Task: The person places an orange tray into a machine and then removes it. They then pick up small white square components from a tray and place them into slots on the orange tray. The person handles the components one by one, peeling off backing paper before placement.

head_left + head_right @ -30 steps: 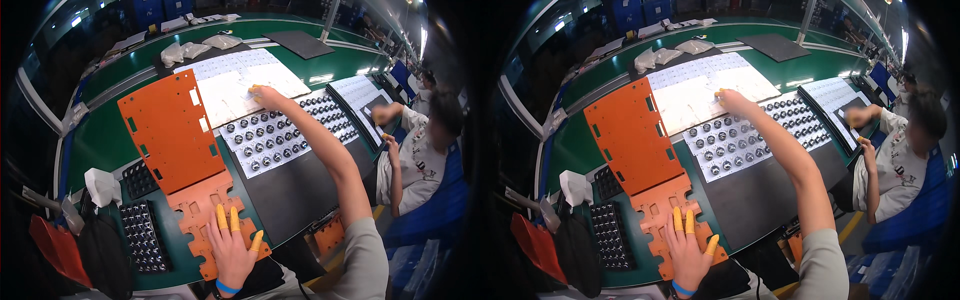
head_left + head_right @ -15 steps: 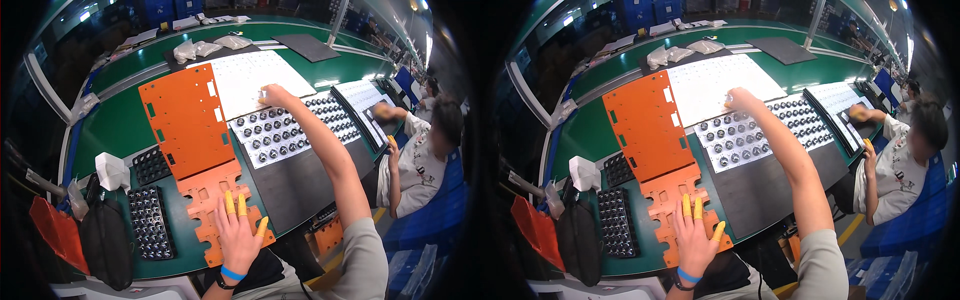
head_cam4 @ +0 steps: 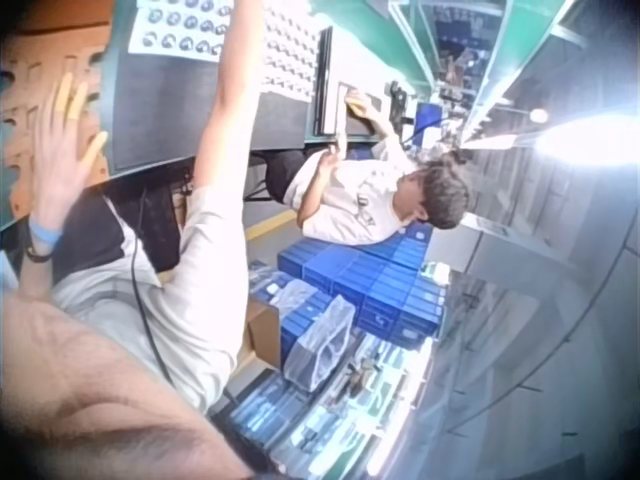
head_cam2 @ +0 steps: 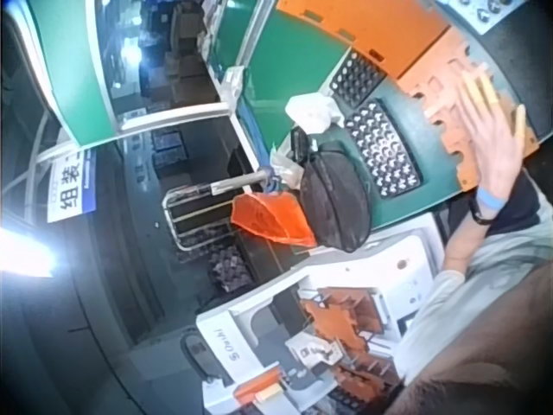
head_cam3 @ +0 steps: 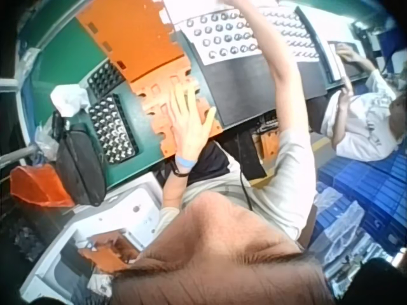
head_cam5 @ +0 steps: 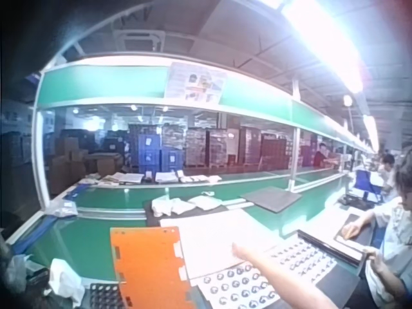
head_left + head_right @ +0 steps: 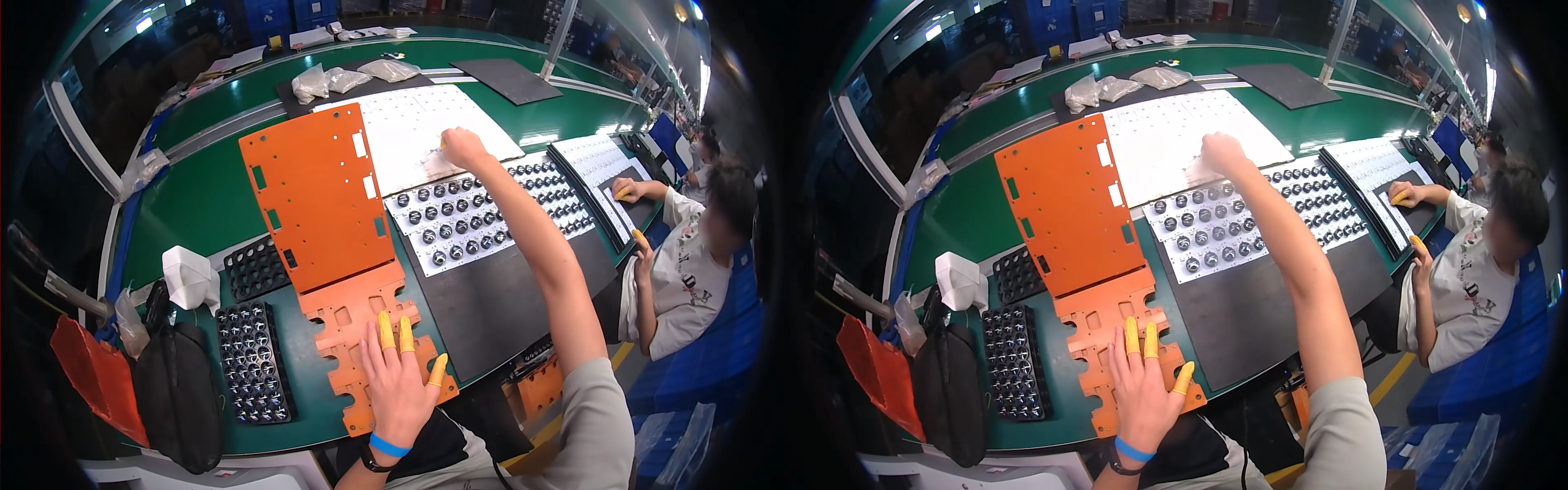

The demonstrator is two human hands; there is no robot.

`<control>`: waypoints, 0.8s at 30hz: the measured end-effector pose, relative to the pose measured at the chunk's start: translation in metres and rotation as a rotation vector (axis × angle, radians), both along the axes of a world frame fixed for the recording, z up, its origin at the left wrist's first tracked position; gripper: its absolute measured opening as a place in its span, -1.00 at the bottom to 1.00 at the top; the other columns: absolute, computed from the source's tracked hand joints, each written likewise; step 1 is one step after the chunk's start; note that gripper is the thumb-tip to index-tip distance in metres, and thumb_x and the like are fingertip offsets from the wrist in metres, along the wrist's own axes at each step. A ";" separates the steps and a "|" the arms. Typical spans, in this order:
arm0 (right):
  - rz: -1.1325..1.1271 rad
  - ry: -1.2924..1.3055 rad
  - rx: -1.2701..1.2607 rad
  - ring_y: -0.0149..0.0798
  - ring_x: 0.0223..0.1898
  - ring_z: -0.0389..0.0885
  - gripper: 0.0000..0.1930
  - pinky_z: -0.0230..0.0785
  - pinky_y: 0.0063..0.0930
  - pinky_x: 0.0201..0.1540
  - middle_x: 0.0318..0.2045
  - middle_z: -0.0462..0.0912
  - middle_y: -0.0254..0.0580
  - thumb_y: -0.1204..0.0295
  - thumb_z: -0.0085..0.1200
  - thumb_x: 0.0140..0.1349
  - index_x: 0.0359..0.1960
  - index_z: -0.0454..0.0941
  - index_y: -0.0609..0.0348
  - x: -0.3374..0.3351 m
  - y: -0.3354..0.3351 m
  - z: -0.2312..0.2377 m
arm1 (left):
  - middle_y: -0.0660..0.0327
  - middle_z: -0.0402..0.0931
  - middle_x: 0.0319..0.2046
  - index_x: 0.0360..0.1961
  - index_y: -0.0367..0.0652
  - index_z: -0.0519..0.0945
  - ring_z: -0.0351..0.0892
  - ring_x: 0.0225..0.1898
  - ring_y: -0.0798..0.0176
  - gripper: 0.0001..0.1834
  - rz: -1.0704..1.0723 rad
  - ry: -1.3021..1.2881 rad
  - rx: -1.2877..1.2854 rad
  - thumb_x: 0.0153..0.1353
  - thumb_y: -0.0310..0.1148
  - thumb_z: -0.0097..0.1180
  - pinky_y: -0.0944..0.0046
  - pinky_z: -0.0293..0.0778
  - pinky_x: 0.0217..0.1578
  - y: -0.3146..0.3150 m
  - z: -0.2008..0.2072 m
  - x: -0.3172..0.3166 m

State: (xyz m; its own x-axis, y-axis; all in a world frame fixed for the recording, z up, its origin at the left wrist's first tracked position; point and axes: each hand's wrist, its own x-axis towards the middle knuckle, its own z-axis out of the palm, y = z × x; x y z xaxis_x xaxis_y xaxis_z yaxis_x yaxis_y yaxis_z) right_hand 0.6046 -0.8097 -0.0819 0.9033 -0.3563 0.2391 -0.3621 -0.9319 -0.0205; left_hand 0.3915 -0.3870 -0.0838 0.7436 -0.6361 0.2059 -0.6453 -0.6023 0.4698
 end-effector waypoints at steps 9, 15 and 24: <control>0.044 0.188 -0.078 0.06 -0.19 0.72 -0.83 0.55 -0.10 -0.08 -0.30 0.72 0.14 0.49 0.03 0.18 -0.33 0.67 0.28 -0.008 0.004 -0.029 | -0.24 0.13 0.39 0.36 -0.40 0.29 0.00 0.44 -0.33 -0.17 0.005 -0.001 -0.008 0.25 -0.04 0.23 -0.27 -0.05 0.41 -0.001 0.002 0.000; 0.243 0.148 -0.275 0.04 -0.20 0.72 -0.84 0.56 -0.12 -0.09 -0.30 0.71 0.10 0.53 0.01 0.16 -0.28 0.61 0.28 -0.009 0.000 -0.030 | -0.22 0.13 0.39 0.36 -0.38 0.29 0.00 0.45 -0.31 -0.18 0.019 -0.017 -0.009 0.24 -0.04 0.23 -0.26 -0.06 0.42 -0.001 -0.001 0.000; -0.035 -0.164 0.049 0.12 -0.22 0.70 -0.83 0.54 -0.04 -0.17 -0.34 0.69 0.14 0.43 -0.02 0.24 -0.22 0.52 0.25 -0.006 -0.016 -0.017 | -0.18 0.16 0.38 0.36 -0.33 0.31 0.02 0.44 -0.29 -0.19 0.048 -0.022 -0.043 0.22 -0.05 0.26 -0.25 -0.04 0.41 -0.004 -0.003 -0.002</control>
